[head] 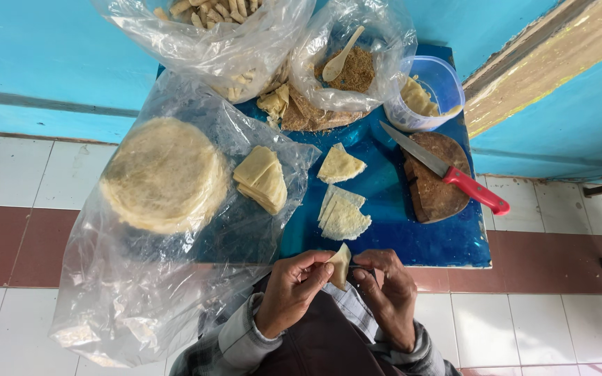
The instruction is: The person takes thin pastry sheets from a stack, sprinkles a brown powder from a plastic bag over a piece, folds and rolls the piece by hand, and places the finished roll on a growing pile on the blue table. Near the end they briefly pick up a knife from the cutting board and continue folding pieces.
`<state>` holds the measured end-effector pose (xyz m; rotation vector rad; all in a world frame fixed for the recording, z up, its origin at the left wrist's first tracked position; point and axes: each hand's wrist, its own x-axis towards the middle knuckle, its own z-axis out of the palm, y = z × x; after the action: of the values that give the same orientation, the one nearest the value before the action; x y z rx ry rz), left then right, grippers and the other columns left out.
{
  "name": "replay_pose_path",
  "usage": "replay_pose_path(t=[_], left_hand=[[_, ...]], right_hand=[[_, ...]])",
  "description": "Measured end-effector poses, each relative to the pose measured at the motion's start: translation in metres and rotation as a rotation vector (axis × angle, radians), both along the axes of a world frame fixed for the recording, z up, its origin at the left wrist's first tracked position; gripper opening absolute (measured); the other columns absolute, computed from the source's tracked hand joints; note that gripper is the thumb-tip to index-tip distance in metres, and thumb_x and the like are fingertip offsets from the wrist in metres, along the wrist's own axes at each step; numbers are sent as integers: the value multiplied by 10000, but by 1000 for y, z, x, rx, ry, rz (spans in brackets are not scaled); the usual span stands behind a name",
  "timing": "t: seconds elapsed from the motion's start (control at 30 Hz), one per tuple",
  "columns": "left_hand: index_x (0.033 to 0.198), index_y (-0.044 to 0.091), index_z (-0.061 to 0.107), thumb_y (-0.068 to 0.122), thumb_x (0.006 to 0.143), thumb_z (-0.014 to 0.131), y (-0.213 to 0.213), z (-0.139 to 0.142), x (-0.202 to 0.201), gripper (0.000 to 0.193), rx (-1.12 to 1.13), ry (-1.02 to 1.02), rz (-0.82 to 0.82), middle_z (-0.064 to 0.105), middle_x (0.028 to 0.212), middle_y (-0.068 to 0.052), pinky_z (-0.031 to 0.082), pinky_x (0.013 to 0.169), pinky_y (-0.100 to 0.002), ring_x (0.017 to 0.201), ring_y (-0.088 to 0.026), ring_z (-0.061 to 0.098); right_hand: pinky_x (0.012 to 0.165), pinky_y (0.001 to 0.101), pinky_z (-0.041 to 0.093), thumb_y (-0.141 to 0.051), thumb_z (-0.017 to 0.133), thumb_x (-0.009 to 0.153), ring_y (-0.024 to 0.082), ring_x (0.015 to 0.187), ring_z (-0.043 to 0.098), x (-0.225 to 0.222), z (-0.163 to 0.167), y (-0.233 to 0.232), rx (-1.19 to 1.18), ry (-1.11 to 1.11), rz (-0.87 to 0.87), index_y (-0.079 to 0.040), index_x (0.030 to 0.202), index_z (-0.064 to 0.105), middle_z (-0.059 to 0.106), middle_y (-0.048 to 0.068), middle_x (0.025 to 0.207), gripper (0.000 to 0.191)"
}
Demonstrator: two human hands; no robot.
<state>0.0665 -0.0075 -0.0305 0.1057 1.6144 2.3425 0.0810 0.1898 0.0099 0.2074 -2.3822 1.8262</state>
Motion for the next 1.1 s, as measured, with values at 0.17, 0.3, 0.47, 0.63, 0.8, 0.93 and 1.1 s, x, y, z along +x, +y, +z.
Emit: replay_pose_path(t=[0.17, 0.3, 0.47, 0.63, 0.8, 0.93, 1.1], left_hand=[[1185, -50, 691, 95, 979, 644, -1, 5, 15, 255, 190, -27, -19, 756, 1061, -77, 603, 831, -225, 944, -75, 719], [1123, -81, 710, 74, 982, 701, -4, 13, 27, 210, 107, 72, -29, 749, 1045, -111, 582, 805, -244, 931, -110, 710], [1097, -65, 720, 96, 963, 721, -4, 20, 39, 210, 55, 82, -30, 772, 996, -103, 602, 809, -235, 924, -112, 743], [1129, -30, 708, 115, 941, 711, -4, 21, 42, 237, 126, 14, 33, 774, 987, -76, 600, 796, -228, 909, -92, 736], [1111, -47, 722, 138, 989, 709, -3, 21, 40, 222, 27, 75, 45, 763, 907, -89, 534, 670, -212, 797, -86, 689], [1089, -46, 700, 129, 968, 727, -4, 19, 40, 214, -10, 247, 60, 773, 957, -81, 613, 786, -221, 889, -85, 746], [1105, -51, 696, 107, 982, 710, -1, 14, 38, 201, 153, 104, 50, 751, 962, -83, 575, 753, -220, 872, -80, 709]], right_hand=[[885, 310, 569, -50, 694, 911, 155, 1009, 684, -1, -25, 7, -542, -349, 152, -28, 1180, 696, 733, 92, 1091, 270], [836, 309, 568, -2, 721, 960, 147, 970, 690, 11, -39, 13, -534, -251, 152, 19, 1101, 708, 733, 91, 1077, 143], [799, 305, 572, -4, 719, 948, 142, 922, 689, 24, -24, 10, -441, -286, 118, 20, 1076, 726, 745, 97, 1021, 131], [820, 281, 556, -17, 777, 868, 150, 963, 664, 28, 13, -9, 68, 315, 15, -64, 1093, 701, 683, 62, 1028, 242], [764, 308, 514, -25, 848, 766, 194, 903, 647, 31, 28, -25, 383, 601, -37, -85, 1067, 733, 695, 82, 983, 328], [755, 307, 511, -34, 852, 799, 186, 900, 657, 30, 24, -27, 437, 627, -68, -96, 1065, 748, 697, 61, 972, 292], [902, 358, 521, -63, 752, 895, 217, 1027, 657, 24, 12, -13, 193, 332, 67, -32, 1120, 706, 716, 106, 1103, 232]])
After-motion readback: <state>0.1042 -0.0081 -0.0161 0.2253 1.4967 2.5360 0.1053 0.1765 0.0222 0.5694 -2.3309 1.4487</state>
